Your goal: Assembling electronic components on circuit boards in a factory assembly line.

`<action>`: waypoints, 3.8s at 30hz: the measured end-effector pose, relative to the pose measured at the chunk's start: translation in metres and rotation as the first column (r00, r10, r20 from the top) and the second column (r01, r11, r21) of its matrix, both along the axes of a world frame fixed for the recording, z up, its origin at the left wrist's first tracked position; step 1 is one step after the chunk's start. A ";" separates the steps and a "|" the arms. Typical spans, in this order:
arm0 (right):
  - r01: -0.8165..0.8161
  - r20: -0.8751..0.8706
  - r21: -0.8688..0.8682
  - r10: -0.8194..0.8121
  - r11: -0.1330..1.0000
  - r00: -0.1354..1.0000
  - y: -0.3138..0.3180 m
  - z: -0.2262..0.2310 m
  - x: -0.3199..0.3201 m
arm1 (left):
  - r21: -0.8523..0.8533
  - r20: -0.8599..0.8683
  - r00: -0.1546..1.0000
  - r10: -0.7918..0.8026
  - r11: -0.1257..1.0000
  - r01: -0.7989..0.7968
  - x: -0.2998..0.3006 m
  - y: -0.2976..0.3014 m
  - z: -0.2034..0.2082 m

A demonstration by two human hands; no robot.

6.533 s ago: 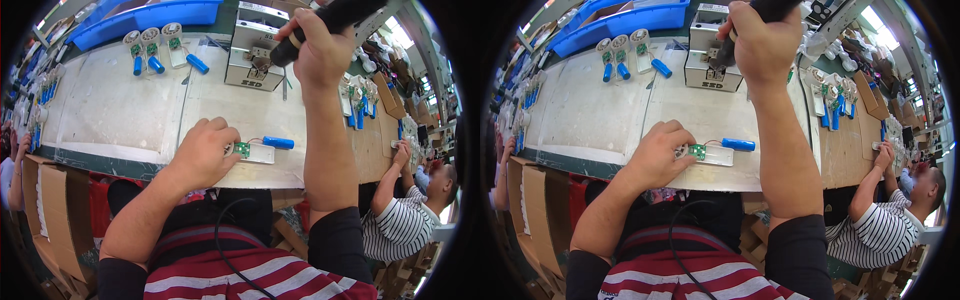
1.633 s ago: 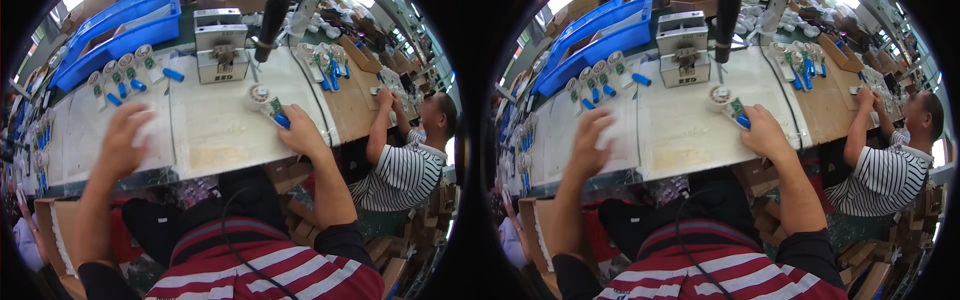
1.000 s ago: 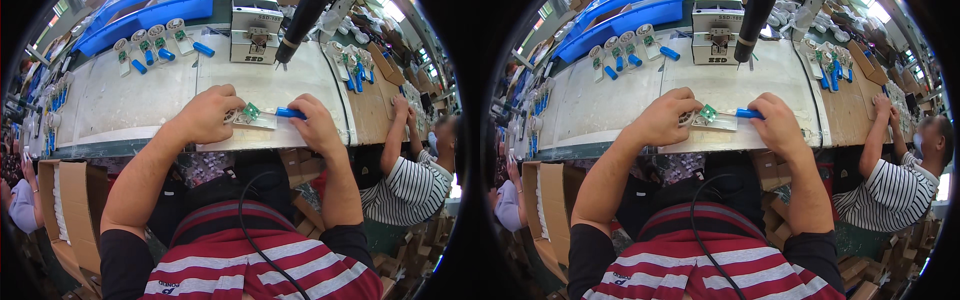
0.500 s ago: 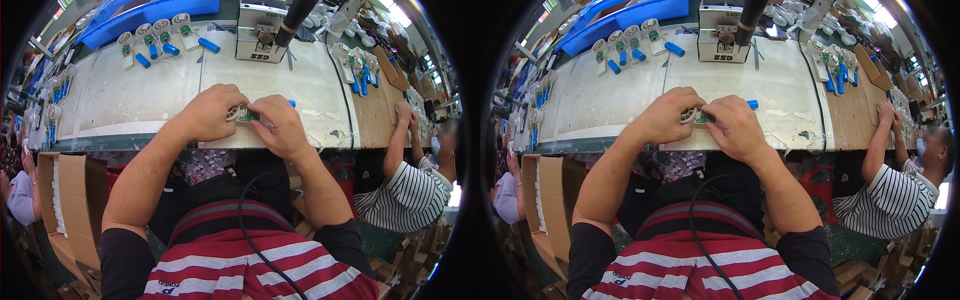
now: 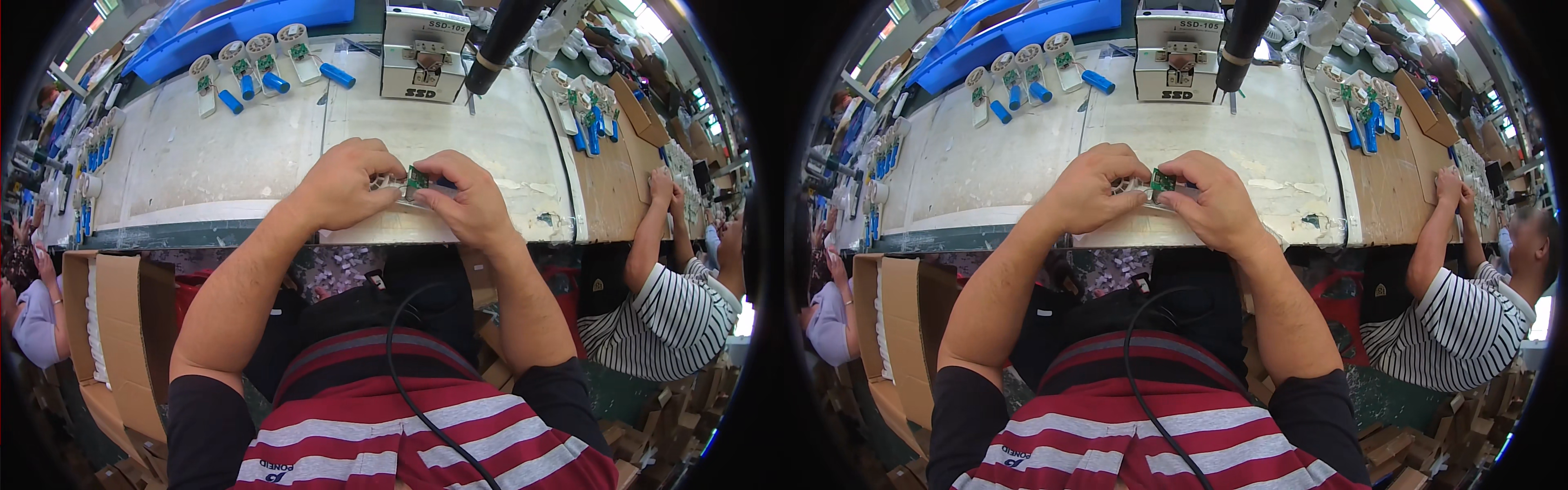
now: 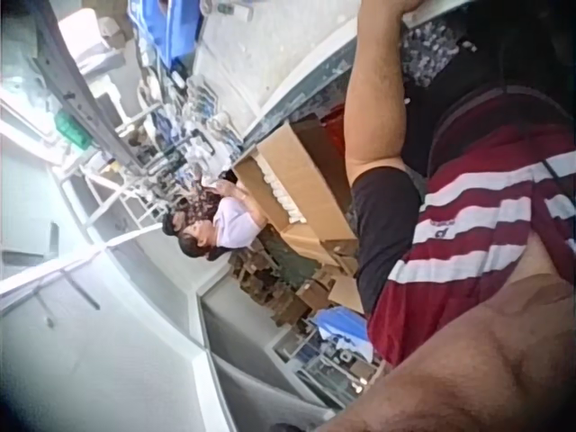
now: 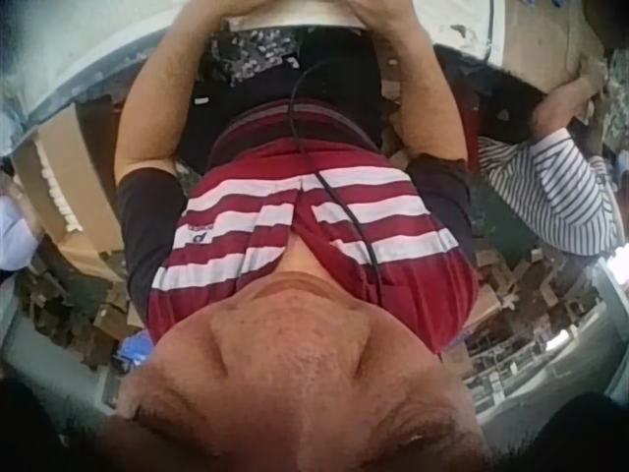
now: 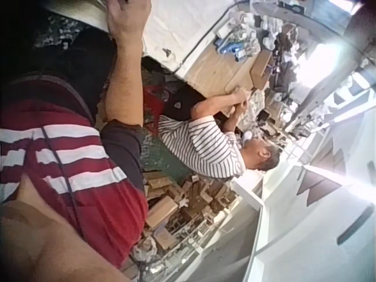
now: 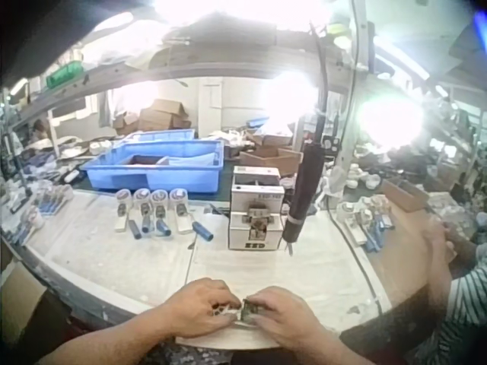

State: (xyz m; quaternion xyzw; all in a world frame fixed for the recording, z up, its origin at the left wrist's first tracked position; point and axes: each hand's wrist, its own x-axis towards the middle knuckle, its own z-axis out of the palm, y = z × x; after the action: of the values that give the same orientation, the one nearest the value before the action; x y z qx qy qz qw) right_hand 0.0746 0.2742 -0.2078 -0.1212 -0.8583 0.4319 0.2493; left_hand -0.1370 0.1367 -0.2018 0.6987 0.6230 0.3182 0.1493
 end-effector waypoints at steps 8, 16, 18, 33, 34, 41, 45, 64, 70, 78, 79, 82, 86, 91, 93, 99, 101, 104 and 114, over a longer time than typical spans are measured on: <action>-0.062 -0.016 0.085 0.064 0.994 0.998 0.003 -0.007 0.003 | -0.211 0.225 0.927 0.299 0.944 -0.253 0.018 0.005 0.007; -0.037 -0.008 -0.001 0.037 0.999 0.999 -0.004 -0.013 0.000 | -0.189 0.107 0.960 0.259 0.953 -0.236 0.018 0.008 0.007; -0.027 -0.007 0.002 0.027 1.000 1.000 -0.006 -0.012 -0.001 | -0.199 0.070 0.973 0.221 0.959 -0.204 0.014 0.007 0.011; -0.021 0.051 0.020 0.020 1.000 0.998 -0.002 -0.007 -0.006 | -0.093 0.052 0.983 0.177 0.981 -0.171 0.016 -0.002 0.007; -0.037 0.035 -0.067 0.040 0.997 0.999 0.000 -0.008 -0.005 | -0.084 0.014 0.988 0.151 0.985 -0.149 0.016 -0.002 0.008; 0.077 0.010 0.139 -0.080 0.987 0.997 -0.006 -0.015 0.002 | -0.059 -0.091 0.996 0.026 0.998 -0.032 0.014 -0.003 0.017; 0.069 0.037 0.106 -0.074 0.992 0.997 -0.006 -0.014 0.002 | -0.069 -0.088 0.996 0.019 0.997 -0.025 0.013 -0.003 0.017; 0.017 -0.009 0.165 -0.016 0.986 1.000 -0.005 -0.012 -0.004 | -0.108 -0.076 0.997 -0.019 0.994 0.010 0.008 -0.002 0.019; 0.025 -0.016 0.124 -0.023 0.992 1.000 -0.005 -0.013 -0.004 | -0.124 -0.078 0.996 -0.033 0.992 0.023 0.006 0.000 0.019; 0.448 -0.498 -0.059 -0.415 0.892 0.761 0.094 0.032 -0.041 | -0.118 -0.070 0.997 -0.024 0.993 0.016 0.007 0.001 0.024; 0.392 -0.527 -0.100 -0.383 0.914 0.758 0.100 0.049 -0.054 | -0.119 -0.077 0.997 -0.032 0.993 0.023 0.006 0.002 0.022; 0.334 -0.558 -0.067 -0.313 0.940 0.769 0.123 0.067 -0.084 | -0.122 -0.075 0.996 -0.039 0.992 0.030 0.006 0.002 0.022; -0.008 -0.590 -0.334 -0.203 0.942 0.781 0.121 0.082 -0.110 | -0.126 -0.048 0.999 -0.023 0.992 0.017 0.006 -0.001 0.021; -0.071 -0.670 -0.348 -0.195 0.935 0.716 0.113 0.112 -0.138 | -0.122 -0.047 0.999 -0.023 0.992 0.017 0.006 -0.001 0.022; -0.037 -0.649 -0.352 -0.215 0.935 0.730 0.118 0.112 -0.151 | -0.103 -0.033 0.999 -0.023 0.995 0.019 0.005 0.000 0.020; 0.098 -0.627 -0.310 -0.281 0.946 0.727 0.126 0.108 -0.169 | -0.138 -0.012 1.000 -0.006 0.990 0.004 0.007 0.000 0.022; 0.097 -0.617 -0.360 -0.315 0.928 0.721 0.130 0.106 -0.171 | -0.128 -0.010 1.000 -0.009 0.992 0.008 0.006 0.002 0.022; 0.074 -0.610 -0.421 -0.343 0.904 0.714 0.134 0.105 -0.175 | -0.120 -0.013 1.000 -0.008 0.993 0.007 0.006 0.000 0.021; 0.090 -0.607 -0.405 -0.341 0.910 0.718 0.134 0.101 -0.170 | -0.139 -0.012 1.000 -0.006 0.990 0.004 0.007 0.001 0.021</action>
State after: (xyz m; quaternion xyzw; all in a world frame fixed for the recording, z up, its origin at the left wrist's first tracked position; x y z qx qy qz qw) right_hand -0.0957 0.4084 -0.1071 -0.1021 -0.6017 0.5577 0.5626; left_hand -0.1303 0.1382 -0.1806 0.6902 0.6429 0.2692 0.1947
